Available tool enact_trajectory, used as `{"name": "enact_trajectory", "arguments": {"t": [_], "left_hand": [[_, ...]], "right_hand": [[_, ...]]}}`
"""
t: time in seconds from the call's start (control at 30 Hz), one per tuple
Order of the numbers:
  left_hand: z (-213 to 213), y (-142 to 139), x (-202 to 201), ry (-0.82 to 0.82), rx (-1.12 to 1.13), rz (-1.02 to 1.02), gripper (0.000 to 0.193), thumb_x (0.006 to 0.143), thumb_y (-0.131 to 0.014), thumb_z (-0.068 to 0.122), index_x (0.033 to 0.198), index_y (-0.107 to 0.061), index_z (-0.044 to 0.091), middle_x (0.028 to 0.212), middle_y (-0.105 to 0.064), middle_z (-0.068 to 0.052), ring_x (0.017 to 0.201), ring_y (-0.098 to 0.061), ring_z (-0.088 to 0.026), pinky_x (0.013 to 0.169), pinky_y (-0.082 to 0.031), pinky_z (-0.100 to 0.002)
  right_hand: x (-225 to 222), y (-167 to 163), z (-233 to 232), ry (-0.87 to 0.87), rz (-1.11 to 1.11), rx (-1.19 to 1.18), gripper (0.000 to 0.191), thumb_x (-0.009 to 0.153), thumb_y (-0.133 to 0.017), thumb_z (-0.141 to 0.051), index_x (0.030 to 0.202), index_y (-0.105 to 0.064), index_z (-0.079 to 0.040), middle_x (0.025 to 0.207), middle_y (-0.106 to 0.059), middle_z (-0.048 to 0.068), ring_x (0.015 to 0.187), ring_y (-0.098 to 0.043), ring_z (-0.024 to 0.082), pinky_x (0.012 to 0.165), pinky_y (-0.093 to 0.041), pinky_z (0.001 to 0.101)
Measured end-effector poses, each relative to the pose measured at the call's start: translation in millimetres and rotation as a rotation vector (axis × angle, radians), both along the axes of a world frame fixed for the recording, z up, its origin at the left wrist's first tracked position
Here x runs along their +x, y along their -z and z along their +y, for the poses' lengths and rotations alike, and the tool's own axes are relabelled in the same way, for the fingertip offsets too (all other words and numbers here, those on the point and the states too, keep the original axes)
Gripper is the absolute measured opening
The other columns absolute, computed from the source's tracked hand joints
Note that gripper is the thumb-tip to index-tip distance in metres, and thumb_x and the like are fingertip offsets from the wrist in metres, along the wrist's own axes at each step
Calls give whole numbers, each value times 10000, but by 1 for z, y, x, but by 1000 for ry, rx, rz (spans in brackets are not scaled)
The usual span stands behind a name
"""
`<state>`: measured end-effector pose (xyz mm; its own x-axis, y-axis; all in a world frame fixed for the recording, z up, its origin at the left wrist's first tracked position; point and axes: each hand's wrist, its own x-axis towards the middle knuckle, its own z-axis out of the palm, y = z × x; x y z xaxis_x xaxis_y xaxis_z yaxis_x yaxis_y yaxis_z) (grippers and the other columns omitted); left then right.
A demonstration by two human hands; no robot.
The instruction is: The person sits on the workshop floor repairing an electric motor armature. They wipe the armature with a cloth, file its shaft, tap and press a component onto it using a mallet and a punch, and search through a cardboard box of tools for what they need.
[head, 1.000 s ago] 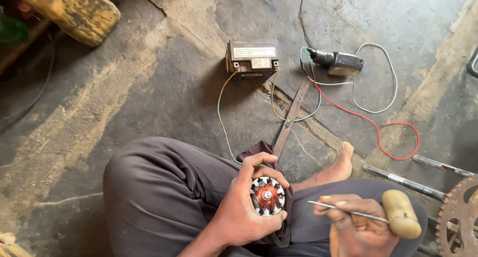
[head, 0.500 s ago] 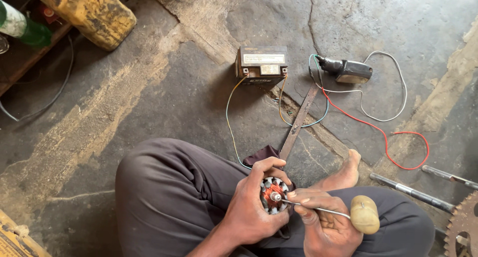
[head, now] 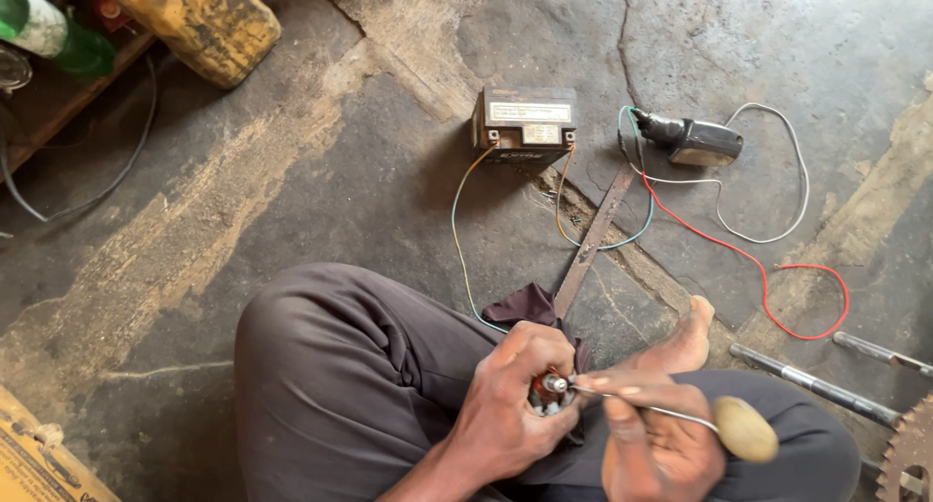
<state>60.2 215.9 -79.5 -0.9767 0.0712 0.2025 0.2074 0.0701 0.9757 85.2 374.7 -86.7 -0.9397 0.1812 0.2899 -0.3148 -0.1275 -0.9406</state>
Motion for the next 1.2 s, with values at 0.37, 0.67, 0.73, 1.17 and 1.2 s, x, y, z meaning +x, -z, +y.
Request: {"name": "enact_trajectory", "arguments": {"t": [0.37, 0.67, 0.73, 1.17, 1.2], "left_hand": [[3, 7, 6, 19, -21, -28, 586, 762, -953, 304, 1169, -570, 129, 1210, -579, -93, 881, -696, -256, 715, -600, -370], [-3, 4, 1, 7, 118, -148, 757, 723, -969, 216, 1287, -479, 95, 1136, -659, -97, 1000, -696, -224, 896, -576, -348], [-6, 1, 1, 32, 190, -253, 802, 727, -939, 167, 1339, -427, 83, 1134, -682, -96, 1013, -698, -193, 918, -572, -335], [-20, 7, 15, 147, 389, -52, 776, 848, -892, 20, 1419, -366, 56, 1177, -697, -134, 1072, -702, -172, 976, -578, -330], [-19, 8, 16, 156, 403, -47, 772, 864, -889, 18, 1423, -357, 55, 1182, -700, -136, 1063, -701, -171, 967, -578, -328]], "right_hand": [[4, 9, 13, 77, -32, 191, 107, 1023, -575, 99, 1074, -670, 96, 1018, -697, 233, 900, -718, 241, 909, -601, 336], [-27, 1, 48, 75, -586, 223, 321, 916, -600, 50, 1237, -596, 66, 1039, -738, 218, 883, -722, 252, 821, -593, 350], [-37, -9, 61, 48, -668, 387, 277, 908, -634, 35, 1184, -632, 68, 1007, -765, 217, 887, -737, 232, 818, -592, 333], [-61, -16, 124, -551, -17, 413, 207, 957, -662, 28, 1162, -686, 41, 1129, -756, 198, 967, -794, 242, 1004, -640, 380], [-61, -10, 136, -675, 61, 463, 244, 953, -664, 4, 1195, -689, 18, 1118, -771, 167, 962, -824, 225, 959, -674, 368]]}}
